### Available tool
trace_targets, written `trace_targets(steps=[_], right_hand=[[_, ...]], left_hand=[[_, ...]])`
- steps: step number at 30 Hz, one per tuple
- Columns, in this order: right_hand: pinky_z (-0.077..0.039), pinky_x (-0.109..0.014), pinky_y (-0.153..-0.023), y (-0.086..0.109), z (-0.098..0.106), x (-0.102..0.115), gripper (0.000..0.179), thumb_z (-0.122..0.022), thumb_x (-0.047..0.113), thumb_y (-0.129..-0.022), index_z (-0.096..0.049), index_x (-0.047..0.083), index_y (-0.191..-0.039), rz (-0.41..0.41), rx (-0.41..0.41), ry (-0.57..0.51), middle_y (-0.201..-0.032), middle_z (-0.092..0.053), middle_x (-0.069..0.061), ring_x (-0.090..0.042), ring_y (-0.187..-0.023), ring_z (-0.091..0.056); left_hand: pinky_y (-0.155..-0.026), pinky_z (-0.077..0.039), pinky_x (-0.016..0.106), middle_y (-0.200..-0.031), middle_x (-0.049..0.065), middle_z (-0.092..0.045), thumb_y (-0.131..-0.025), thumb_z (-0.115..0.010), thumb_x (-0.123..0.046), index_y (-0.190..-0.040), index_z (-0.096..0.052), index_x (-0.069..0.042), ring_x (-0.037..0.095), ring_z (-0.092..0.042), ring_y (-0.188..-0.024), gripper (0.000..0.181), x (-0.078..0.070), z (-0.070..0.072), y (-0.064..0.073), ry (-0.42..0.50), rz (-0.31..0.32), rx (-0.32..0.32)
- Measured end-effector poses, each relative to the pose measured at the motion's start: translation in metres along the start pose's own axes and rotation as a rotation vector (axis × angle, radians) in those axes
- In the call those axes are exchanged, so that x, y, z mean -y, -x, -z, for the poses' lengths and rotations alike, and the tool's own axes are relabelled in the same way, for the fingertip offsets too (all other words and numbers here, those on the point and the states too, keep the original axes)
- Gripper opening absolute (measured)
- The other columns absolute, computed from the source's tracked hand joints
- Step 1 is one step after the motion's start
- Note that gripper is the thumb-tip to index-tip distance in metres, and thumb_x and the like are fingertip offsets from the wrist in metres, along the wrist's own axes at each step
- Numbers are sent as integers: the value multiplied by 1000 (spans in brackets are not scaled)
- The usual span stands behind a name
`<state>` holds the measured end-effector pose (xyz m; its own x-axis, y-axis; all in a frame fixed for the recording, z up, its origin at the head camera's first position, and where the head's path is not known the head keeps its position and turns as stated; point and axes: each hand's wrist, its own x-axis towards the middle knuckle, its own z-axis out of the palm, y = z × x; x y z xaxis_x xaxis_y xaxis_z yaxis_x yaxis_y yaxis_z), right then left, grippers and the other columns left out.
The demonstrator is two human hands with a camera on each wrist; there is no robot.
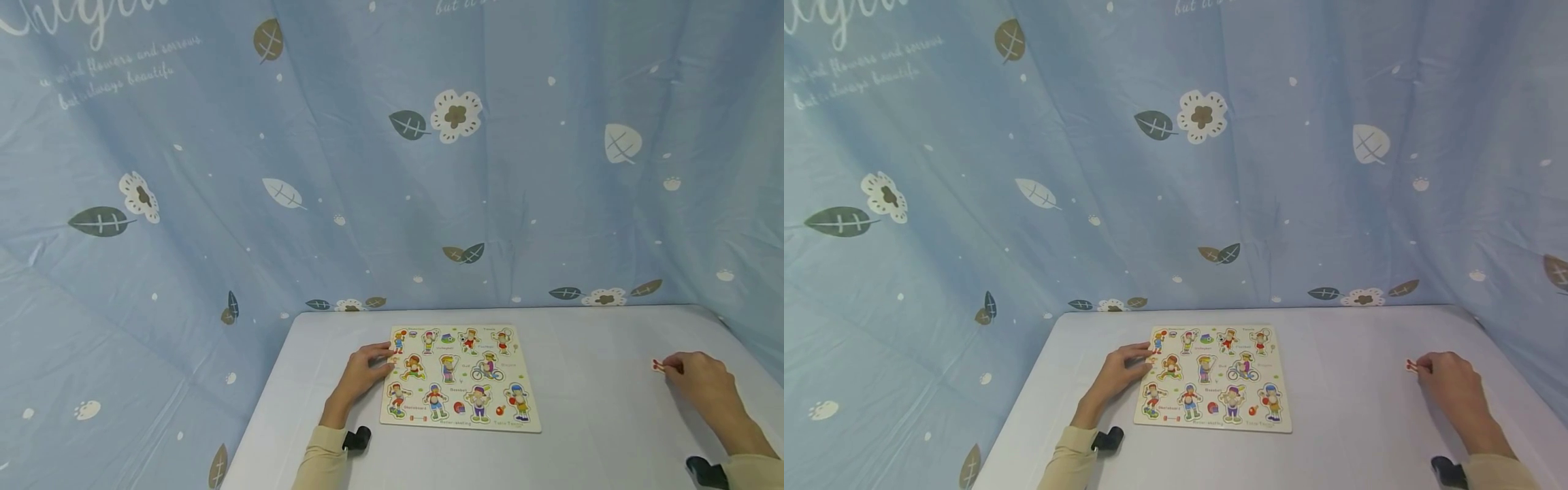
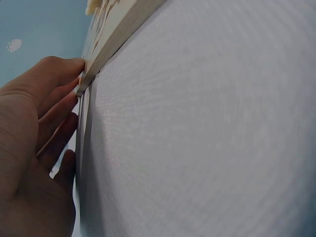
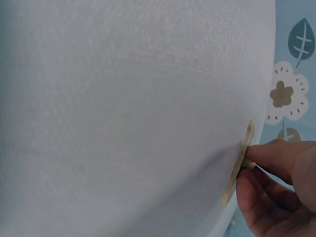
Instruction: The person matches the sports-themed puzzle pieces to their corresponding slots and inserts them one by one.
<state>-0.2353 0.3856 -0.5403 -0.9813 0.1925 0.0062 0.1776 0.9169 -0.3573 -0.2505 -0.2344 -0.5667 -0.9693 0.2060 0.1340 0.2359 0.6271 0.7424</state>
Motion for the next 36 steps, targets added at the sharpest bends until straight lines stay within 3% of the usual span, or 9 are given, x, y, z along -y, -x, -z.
trace_targets(steps=[12,25,36], right_hand=[[-47,-49,-61,0,0,-2,13,-68,-4,-81,-67,-14,-90,39,-14,-6,-83,-64,-29,-43,-76,-59],[-48,-50,-64,-2,2,4,14,-69,-5,-80,-67,-14,-91,43,22,9,-84,-64,-29,-44,-78,-59],[-51,-44,-58,-4,2,30,7,-70,-5,-81,-69,-9,-86,191,-1,0,-78,-65,-21,-33,-71,-60]], left_hand=[[-113,-39,52,-137,5,-62,-88,-73,-18,-116,-72,-8,30,-52,-133,30,0,0,0,10,-2,-1],[-113,-38,54,-137,7,-62,-88,-73,-19,-115,-73,-8,31,-51,-133,29,0,1,0,16,0,4],[-113,-38,53,-136,8,-62,-87,-73,-16,-115,-72,-6,32,-51,-134,30,-3,0,2,30,4,-3]])
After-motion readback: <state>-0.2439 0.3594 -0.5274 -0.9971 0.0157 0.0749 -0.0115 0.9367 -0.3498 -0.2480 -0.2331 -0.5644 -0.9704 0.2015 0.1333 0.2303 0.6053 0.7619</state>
